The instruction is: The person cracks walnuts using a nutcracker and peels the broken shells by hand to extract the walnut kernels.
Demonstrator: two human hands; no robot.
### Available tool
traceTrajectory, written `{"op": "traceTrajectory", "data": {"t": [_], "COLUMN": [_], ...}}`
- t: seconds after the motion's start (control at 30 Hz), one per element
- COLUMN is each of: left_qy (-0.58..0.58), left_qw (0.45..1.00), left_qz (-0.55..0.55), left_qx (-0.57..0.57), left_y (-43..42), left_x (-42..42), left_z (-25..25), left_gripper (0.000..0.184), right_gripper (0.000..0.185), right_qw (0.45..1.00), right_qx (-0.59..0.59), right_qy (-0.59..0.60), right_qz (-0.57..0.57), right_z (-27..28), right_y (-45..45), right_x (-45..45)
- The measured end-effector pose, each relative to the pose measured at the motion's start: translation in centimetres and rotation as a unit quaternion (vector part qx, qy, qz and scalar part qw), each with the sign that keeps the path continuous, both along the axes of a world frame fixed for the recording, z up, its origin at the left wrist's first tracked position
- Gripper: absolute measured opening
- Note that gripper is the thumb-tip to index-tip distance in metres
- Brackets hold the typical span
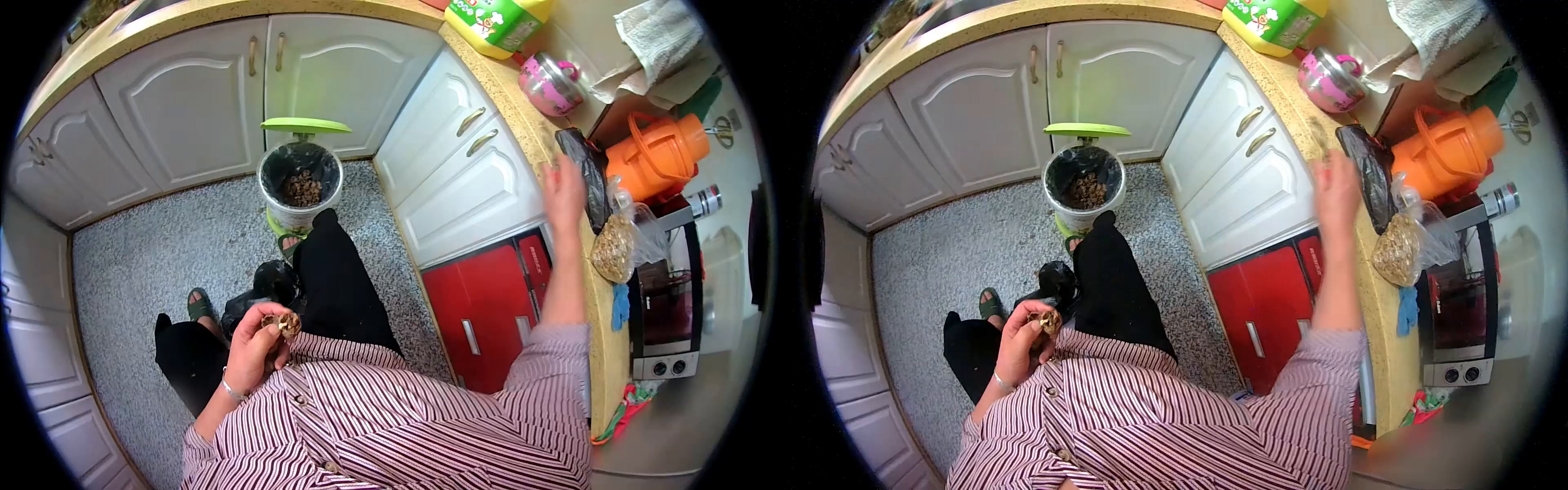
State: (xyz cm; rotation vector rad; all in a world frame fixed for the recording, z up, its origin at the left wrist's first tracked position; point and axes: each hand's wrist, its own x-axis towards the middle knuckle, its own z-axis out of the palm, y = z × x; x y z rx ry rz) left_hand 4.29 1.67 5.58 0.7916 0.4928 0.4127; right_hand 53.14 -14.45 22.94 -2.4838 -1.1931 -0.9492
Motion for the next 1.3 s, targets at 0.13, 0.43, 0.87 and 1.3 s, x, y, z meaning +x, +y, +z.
{"op": "traceTrajectory", "data": {"t": [0.13,0.43,0.87,1.3], "left_qy": [-0.007,0.017,-0.045,-0.105], "left_qw": [1.000,0.998,0.987,0.970], "left_qz": [0.015,0.054,0.152,0.220], "left_qx": [-0.023,-0.026,-0.004,0.014], "left_y": [0.4,0.8,-3.4,-4.2], "left_x": [0.7,-0.2,-6.2,-10.5], "left_z": [2.1,3.0,-3.9,-4.4], "left_gripper": [0.025,0.022,0.025,0.031], "right_gripper": [0.035,0.027,0.012,0.015], "right_qw": [0.996,0.870,0.549,0.195], "right_qx": [-0.046,0.029,-0.278,-0.199], "right_qy": [0.043,0.376,0.383,0.840], "right_qz": [-0.064,0.316,0.689,0.465], "right_z": [0.0,-5.6,-9.4,-11.5], "right_y": [-4.8,6.2,14.5,16.0], "right_x": [12.9,-10.6,-37.1,-40.5]}}
